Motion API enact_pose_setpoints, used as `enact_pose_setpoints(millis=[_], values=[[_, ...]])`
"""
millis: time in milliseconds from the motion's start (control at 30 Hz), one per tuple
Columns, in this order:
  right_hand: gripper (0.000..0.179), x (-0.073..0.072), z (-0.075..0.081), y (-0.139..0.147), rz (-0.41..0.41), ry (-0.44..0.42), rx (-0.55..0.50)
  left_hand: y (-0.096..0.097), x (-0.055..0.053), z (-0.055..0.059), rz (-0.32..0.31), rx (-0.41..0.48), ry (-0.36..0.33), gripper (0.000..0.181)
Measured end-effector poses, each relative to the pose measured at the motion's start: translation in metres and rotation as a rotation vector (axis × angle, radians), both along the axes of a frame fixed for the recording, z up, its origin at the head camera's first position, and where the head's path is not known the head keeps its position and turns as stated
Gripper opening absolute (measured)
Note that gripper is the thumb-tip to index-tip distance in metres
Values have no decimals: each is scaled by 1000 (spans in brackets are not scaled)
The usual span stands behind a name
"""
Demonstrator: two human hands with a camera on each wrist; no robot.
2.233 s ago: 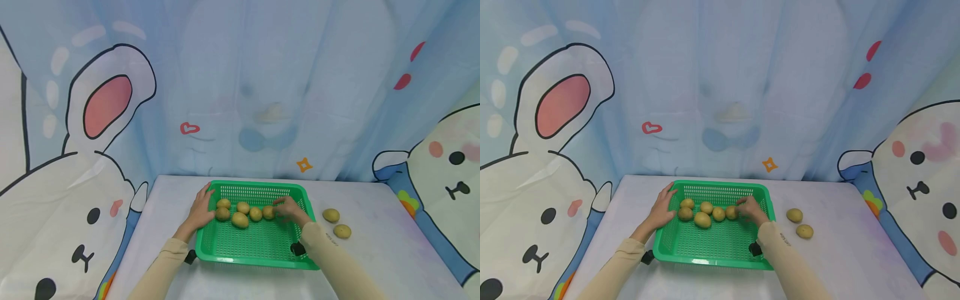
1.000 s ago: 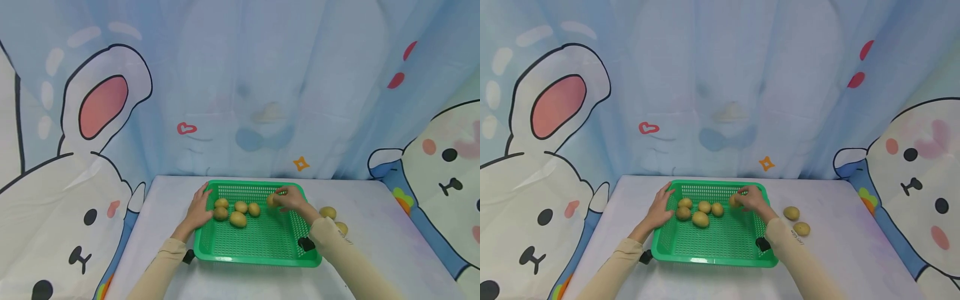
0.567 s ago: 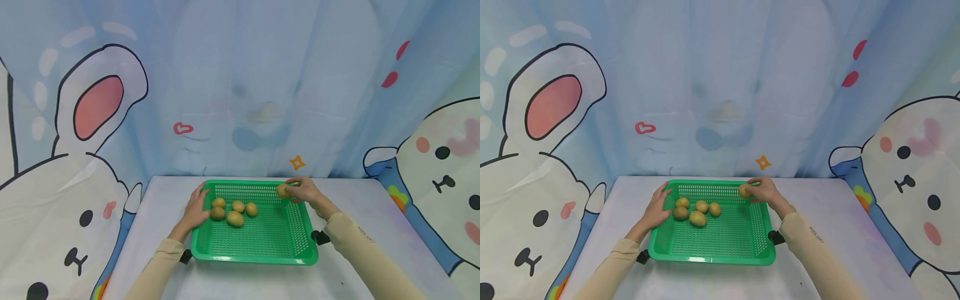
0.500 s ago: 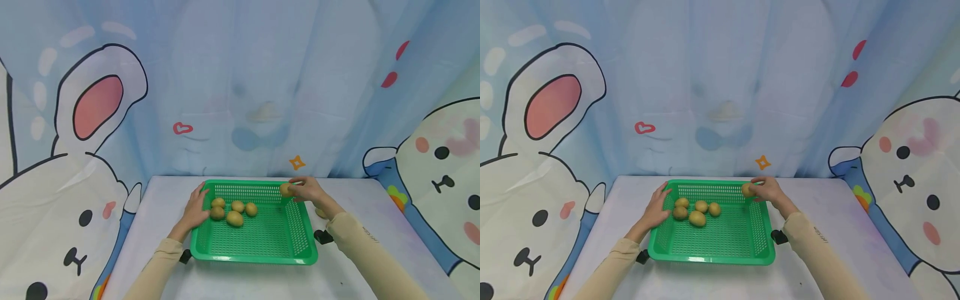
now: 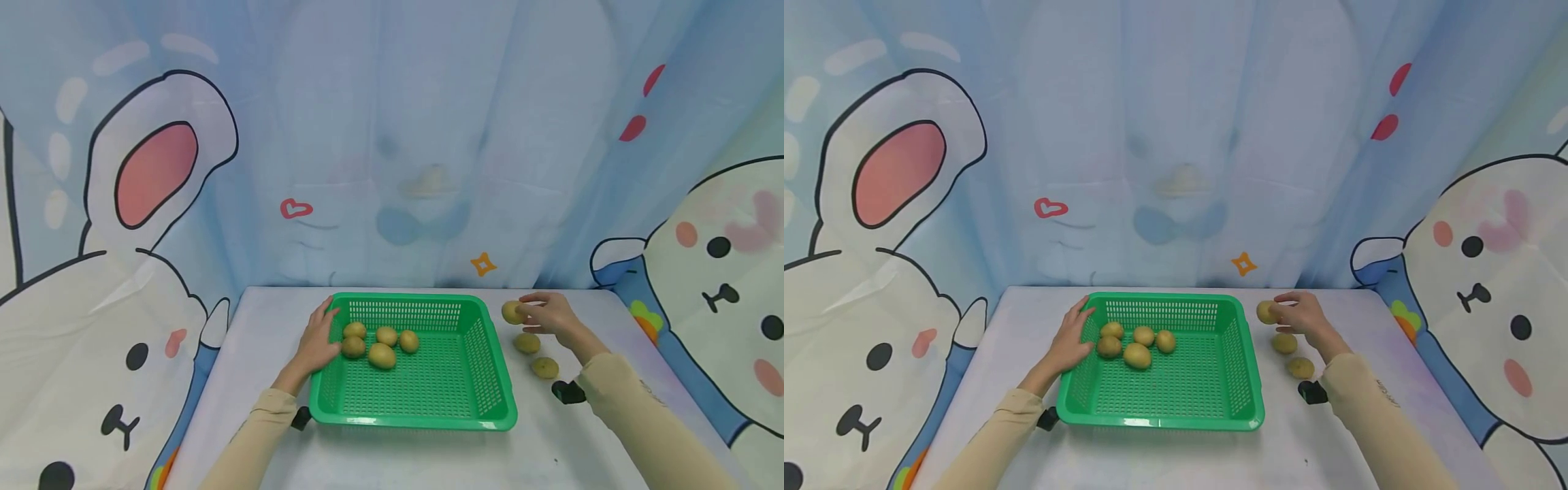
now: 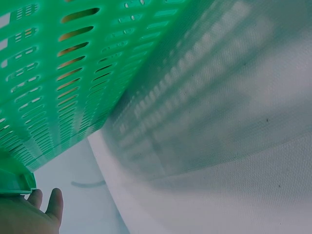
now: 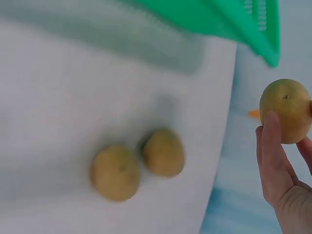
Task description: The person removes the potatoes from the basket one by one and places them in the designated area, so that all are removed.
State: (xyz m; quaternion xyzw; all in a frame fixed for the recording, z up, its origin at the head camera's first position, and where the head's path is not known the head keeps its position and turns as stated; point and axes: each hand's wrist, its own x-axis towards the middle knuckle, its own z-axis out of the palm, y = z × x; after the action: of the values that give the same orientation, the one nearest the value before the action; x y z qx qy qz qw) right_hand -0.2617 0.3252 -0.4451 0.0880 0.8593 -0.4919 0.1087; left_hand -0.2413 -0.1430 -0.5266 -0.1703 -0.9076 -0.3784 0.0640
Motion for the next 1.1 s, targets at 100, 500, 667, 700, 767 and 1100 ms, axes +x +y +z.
enact_pose_setpoints(millis=[100, 500, 667, 700, 767, 1100], values=[[52, 6, -7, 14, -19, -20, 32, 0, 0, 0, -1, 2, -3, 73], [61, 23, -41, 70, -201, -119, 16, 0, -1, 0, -3, -14, 5, 74], [63, 26, -52, 79, -234, -143, 22, 0, 0, 0, 0, -21, 0, 74], [63, 27, -53, 80, -230, -144, 23, 0, 0, 0, 0, -21, 0, 74], [63, 29, -56, 83, -218, -143, 25, 0, 0, 1, -1, -21, 1, 74], [62, 37, -75, 95, -189, -131, 22, 0, -1, 0, -4, -13, 9, 73]])
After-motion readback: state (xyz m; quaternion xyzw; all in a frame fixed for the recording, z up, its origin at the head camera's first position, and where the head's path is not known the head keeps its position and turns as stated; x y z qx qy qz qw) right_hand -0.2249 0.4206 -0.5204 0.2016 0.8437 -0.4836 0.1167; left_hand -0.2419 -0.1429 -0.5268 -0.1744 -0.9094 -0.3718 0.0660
